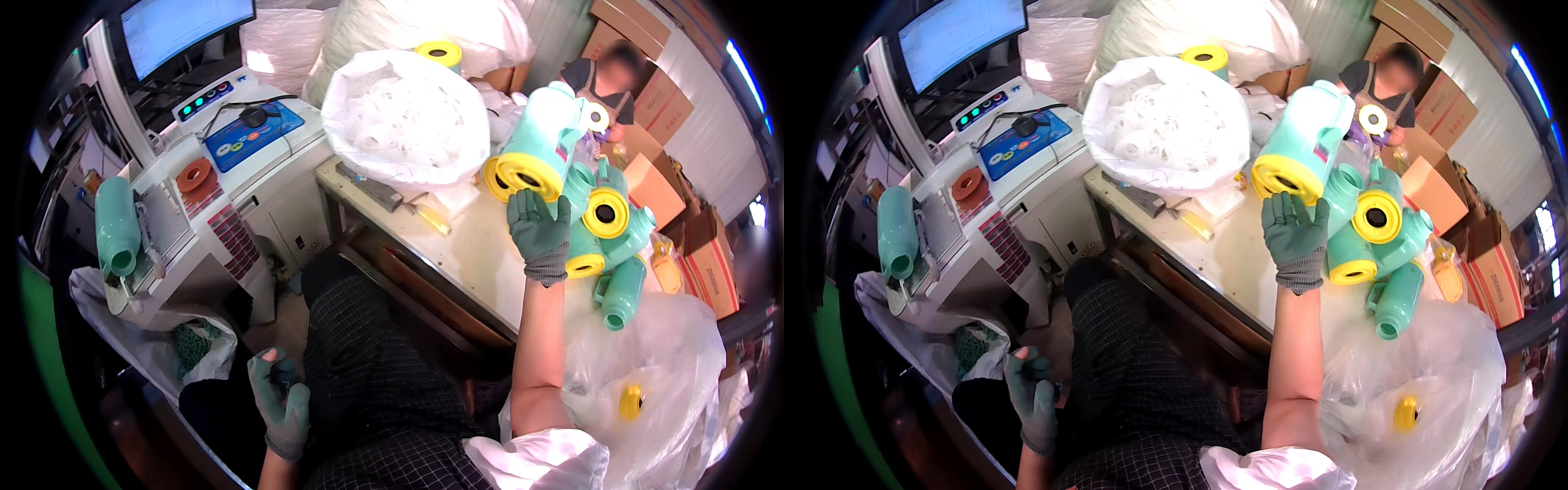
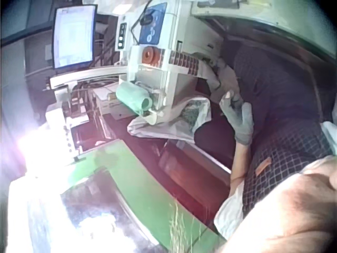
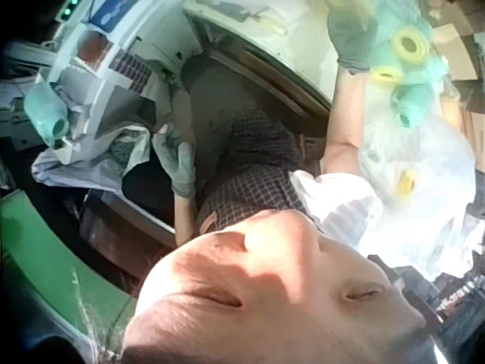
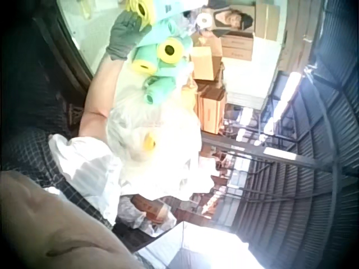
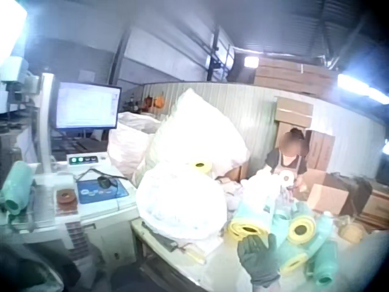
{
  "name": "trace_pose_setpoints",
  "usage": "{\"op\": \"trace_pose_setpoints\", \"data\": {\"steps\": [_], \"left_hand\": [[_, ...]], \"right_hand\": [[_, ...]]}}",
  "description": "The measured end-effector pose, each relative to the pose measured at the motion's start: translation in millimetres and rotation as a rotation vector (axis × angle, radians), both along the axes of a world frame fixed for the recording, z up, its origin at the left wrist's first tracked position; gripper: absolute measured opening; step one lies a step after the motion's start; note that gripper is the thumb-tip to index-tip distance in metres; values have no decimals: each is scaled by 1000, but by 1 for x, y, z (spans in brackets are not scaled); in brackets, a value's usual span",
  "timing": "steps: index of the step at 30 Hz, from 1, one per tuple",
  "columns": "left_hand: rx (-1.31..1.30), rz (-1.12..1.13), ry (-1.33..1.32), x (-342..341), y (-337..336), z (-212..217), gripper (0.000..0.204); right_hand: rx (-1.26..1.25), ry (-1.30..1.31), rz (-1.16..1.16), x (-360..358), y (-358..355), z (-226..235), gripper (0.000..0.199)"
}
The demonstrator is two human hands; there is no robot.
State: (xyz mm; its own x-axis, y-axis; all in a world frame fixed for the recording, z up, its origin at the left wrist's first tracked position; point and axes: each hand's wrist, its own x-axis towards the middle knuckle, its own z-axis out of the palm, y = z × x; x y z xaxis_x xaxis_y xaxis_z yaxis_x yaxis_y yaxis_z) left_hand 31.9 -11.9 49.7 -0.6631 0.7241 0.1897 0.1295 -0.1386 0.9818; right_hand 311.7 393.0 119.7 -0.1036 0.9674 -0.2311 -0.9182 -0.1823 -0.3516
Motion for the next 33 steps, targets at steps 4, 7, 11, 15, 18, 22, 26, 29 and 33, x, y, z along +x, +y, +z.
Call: {"op": "trace_pose_setpoints", "data": {"steps": [4,7,11,15,18,22,26,29,33], "left_hand": [[-100,-22,195,-6,-3,-3,54],[-198,-24,215,0,2,-3,55],[-346,28,301,-17,-6,-40,60],[-488,139,411,-33,-23,-65,62],[-512,174,479,-51,-24,-81,63],[-647,74,310,-65,-17,-119,65],[-928,-228,303,-61,-27,-172,72],[-1010,-457,375,-52,-22,-178,74],[-947,-561,417,-59,-4,-178,73]], "right_hand": [[496,-263,256,-36,-20,-38,41],[424,-657,420,-91,-86,-118,33],[948,-1244,237,-167,-185,-173,23],[1218,-1457,240,-186,-193,-156,24],[1095,-1425,333,-183,-187,-159,23],[1055,-1440,282,-184,-191,-160,22],[1095,-1423,276,-192,-202,-158,22],[1084,-1377,274,-198,-203,-157,21],[1173,-1460,139,-180,-189,-158,22]]}}
